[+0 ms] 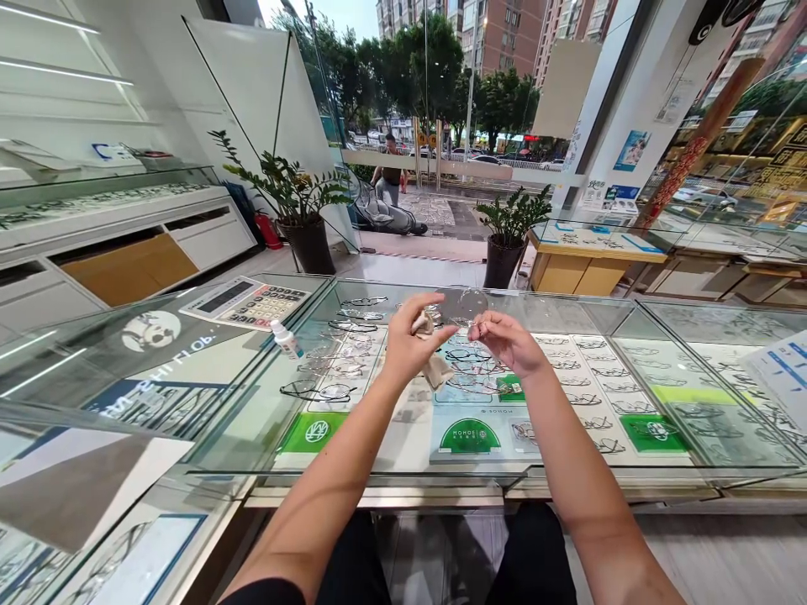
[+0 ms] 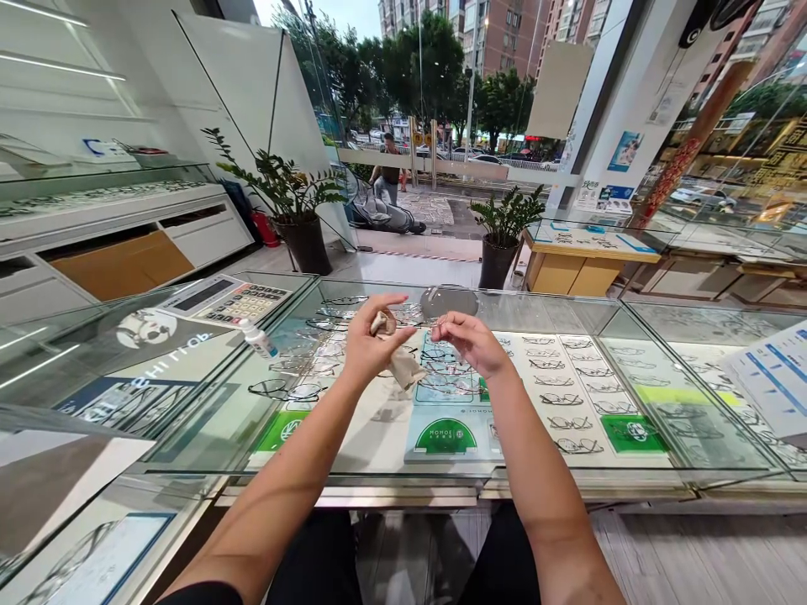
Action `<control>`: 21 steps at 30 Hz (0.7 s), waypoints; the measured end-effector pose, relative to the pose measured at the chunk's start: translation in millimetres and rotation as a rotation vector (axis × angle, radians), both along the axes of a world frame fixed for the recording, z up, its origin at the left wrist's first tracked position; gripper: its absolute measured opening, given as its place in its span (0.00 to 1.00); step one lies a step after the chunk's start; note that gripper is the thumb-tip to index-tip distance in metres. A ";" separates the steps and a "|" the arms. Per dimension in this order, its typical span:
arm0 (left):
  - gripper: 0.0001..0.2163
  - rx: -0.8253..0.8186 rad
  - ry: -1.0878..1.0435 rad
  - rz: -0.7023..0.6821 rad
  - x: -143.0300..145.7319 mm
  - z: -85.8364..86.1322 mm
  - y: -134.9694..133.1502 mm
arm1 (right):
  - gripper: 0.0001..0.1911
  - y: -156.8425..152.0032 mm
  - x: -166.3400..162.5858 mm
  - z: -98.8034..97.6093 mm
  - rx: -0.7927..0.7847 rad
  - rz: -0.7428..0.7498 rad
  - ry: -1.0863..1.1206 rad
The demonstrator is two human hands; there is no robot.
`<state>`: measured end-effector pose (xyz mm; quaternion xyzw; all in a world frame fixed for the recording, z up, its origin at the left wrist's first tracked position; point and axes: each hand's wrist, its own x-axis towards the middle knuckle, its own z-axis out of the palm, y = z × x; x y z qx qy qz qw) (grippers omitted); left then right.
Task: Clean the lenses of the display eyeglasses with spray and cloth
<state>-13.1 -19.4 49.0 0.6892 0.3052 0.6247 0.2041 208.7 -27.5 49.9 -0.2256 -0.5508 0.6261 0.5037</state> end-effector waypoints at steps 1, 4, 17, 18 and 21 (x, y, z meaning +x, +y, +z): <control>0.25 0.024 0.072 -0.016 0.1 -1.0 -0.4 | 0.14 0.3 2.2 -0.1 0.006 0.031 -0.033; 0.34 0.062 0.217 -0.028 -0.4 -5.7 0.6 | 0.14 0.4 6.0 0.1 0.022 0.106 -0.096; 0.27 0.219 0.233 0.112 -2.1 -4.3 0.7 | 0.09 -4.5 6.7 12.9 0.174 -0.215 -0.144; 0.27 0.236 0.233 0.125 -2.5 1.4 -0.8 | 0.10 -4.4 6.0 18.0 0.186 -0.326 -0.090; 0.28 0.301 0.256 0.197 -6.5 30.4 -4.8 | 0.12 -5.4 8.8 44.6 0.252 -0.624 -0.075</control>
